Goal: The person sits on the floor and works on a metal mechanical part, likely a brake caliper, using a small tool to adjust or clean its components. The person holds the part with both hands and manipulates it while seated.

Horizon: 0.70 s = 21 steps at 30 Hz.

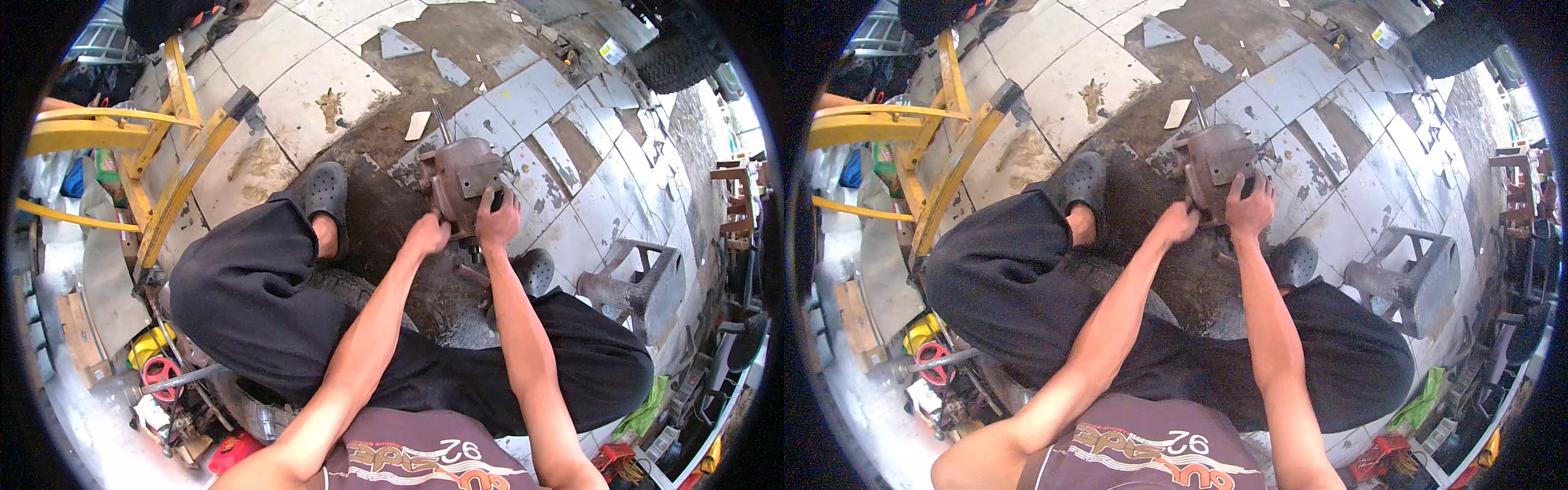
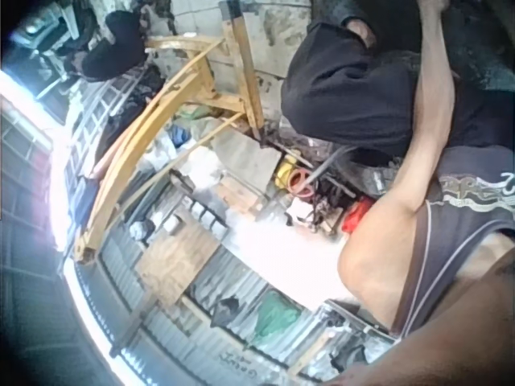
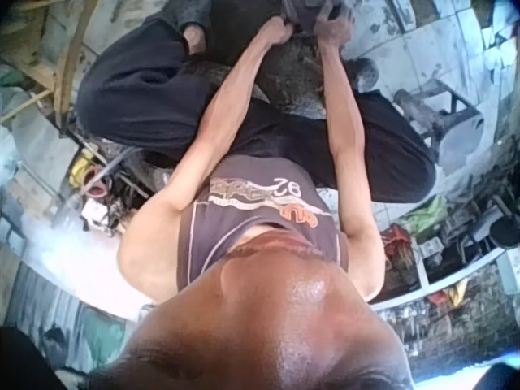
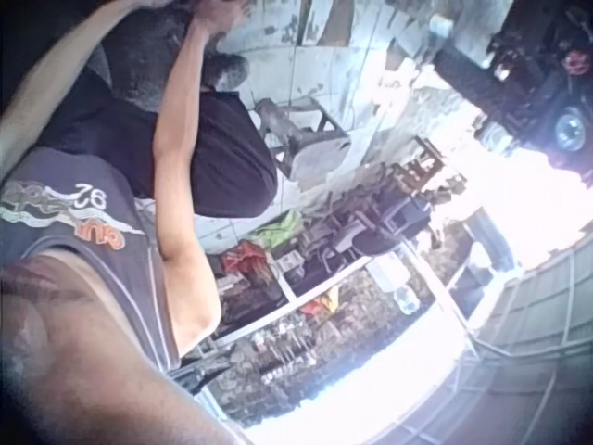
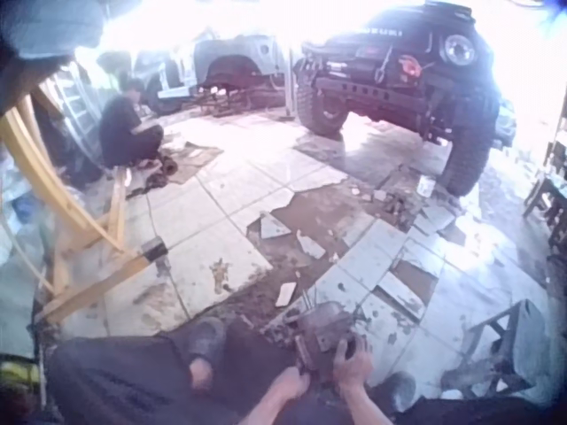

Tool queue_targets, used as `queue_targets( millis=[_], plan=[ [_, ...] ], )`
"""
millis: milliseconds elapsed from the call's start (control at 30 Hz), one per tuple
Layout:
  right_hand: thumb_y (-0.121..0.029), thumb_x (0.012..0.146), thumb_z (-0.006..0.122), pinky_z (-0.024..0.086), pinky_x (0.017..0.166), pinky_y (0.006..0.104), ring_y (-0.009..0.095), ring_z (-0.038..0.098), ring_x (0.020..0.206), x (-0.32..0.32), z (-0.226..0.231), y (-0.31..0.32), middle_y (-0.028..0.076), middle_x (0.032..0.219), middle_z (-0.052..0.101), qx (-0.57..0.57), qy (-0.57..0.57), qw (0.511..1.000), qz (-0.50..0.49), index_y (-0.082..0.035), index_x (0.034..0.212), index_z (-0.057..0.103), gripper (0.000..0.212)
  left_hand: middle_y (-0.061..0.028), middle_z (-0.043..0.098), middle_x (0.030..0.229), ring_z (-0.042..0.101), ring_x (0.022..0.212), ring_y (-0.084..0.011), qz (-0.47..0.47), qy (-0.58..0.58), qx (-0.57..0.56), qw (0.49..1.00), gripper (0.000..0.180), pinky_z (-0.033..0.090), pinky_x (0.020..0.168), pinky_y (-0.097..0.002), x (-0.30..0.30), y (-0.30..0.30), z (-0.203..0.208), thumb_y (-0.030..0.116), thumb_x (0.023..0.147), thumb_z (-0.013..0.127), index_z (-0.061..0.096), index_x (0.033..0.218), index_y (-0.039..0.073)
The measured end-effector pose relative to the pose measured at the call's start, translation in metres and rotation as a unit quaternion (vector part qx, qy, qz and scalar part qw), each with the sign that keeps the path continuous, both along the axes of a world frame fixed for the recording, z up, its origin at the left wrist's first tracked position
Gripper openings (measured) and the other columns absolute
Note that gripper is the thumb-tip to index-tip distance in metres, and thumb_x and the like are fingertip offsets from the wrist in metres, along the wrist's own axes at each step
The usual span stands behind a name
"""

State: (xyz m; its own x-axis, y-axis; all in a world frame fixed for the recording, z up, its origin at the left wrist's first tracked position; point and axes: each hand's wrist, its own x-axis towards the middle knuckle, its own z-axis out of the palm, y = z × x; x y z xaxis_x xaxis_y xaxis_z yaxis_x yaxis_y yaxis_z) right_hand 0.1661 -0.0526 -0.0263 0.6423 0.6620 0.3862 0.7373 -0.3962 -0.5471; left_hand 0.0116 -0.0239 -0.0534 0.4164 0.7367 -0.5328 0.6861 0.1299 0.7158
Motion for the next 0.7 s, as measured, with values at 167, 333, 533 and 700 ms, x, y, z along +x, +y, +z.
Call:
queue_targets(
  millis=[167,333,533,700],
  plan=[
    [-0.033,0.089,0.061,0.047,0.089,0.0468,0.041,0.06,0.102,0.001,0.0,-0.004,0.022,0.109,0.065,-0.024,0.017,1.0,-0.005,0.001,0.112,0.064,0.041,-0.035,0.054,0.127,0.052,0.122,-0.0444,0.037,-0.004,-0.056,0.998,0.06,0.041,0.104,-0.0448,0.006,0.003,0.009,0.027,0.09,0.049,0.041,0.139,-0.008],
    [-0.033,0.089,0.061,0.047,0.09,0.047,0.041,0.06,0.102,0.002,0.002,-0.003,0.02,0.11,0.065,-0.014,0.011,1.0,-0.011,0.002,0.111,0.064,0.041,-0.0251,0.066,0.112,0.065,0.103,-0.0368,0.058,-0.087,-0.032,0.994,0.049,0.048,0.09,-0.0435,-0.003,-0.018,0.003,0.022,0.09,0.05,0.051,0.135,0.004],
    [-0.033,0.088,0.061,0.047,0.09,0.0471,0.041,0.06,0.101,0.008,-0.004,-0.003,0.02,0.109,0.065,-0.008,-0.003,1.0,-0.009,0.003,0.109,0.064,0.042,-0.0321,0.058,0.122,0.055,0.12,-0.0418,0.038,-0.05,-0.055,0.997,0.054,0.044,0.101,-0.0435,0.003,-0.014,0.008,0.025,0.089,0.05,0.048,0.133,-0.005],
    [-0.033,0.088,0.061,0.047,0.09,0.0469,0.041,0.06,0.1,0.001,0.002,-0.004,0.021,0.108,0.065,-0.028,0.015,0.999,-0.005,0.003,0.109,0.064,0.042,-0.0302,0.056,0.127,0.052,0.122,-0.0422,0.051,0.034,-0.075,0.995,0.056,0.042,0.103,-0.0431,0.008,0.004,0.007,0.022,0.089,0.049,0.042,0.141,0.003]
  ],
)
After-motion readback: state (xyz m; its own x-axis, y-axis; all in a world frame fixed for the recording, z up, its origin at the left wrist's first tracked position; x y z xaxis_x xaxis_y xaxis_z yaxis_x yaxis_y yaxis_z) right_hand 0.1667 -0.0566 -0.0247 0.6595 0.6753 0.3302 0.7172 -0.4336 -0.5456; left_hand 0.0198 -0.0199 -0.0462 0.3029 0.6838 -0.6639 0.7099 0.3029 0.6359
